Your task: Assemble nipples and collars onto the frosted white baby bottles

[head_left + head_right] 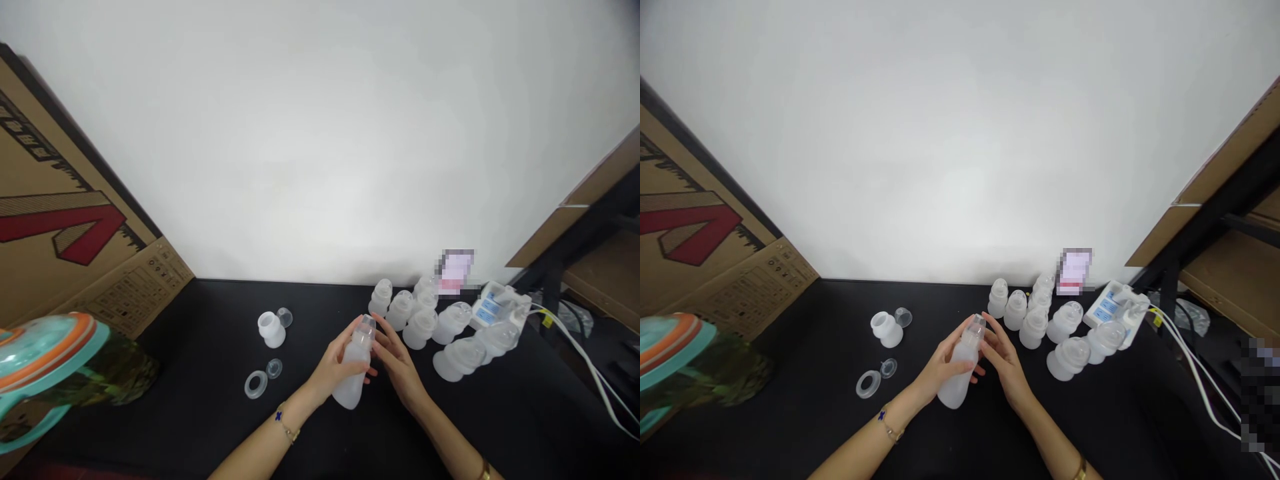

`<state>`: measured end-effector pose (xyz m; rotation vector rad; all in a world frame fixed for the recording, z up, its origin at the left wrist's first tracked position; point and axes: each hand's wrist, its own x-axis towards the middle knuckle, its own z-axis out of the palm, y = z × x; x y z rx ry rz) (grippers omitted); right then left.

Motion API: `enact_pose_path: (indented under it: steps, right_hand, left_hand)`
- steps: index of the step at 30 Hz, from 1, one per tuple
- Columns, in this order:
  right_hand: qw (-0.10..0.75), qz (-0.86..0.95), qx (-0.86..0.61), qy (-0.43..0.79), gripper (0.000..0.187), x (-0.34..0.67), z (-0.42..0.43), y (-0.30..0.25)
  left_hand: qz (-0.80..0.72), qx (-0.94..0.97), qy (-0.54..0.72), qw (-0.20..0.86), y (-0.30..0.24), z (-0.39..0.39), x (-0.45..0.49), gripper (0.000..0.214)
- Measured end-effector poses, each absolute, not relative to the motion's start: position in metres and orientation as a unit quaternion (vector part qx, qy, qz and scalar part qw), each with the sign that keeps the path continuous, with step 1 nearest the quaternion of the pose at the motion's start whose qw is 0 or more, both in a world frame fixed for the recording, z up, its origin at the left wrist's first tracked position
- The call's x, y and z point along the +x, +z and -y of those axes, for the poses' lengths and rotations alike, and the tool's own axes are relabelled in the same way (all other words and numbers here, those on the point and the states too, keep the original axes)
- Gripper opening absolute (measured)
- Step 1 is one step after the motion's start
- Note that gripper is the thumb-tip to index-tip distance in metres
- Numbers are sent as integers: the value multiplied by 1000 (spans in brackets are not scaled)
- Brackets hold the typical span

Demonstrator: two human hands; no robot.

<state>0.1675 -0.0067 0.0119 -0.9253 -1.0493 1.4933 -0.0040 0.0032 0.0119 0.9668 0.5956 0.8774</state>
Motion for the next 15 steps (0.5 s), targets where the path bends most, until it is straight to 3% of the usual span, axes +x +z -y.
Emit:
enact_pose_path:
  steps: [9,15]
  right_hand:
    - [525,428,-371,635,54,167,6,17]
    - [539,435,-370,620,50,167,4,16]
  left_hand:
    - [-272,474,398,737,11,-3,-5,98]
    - [-308,564,411,647,18,1,-7,97]
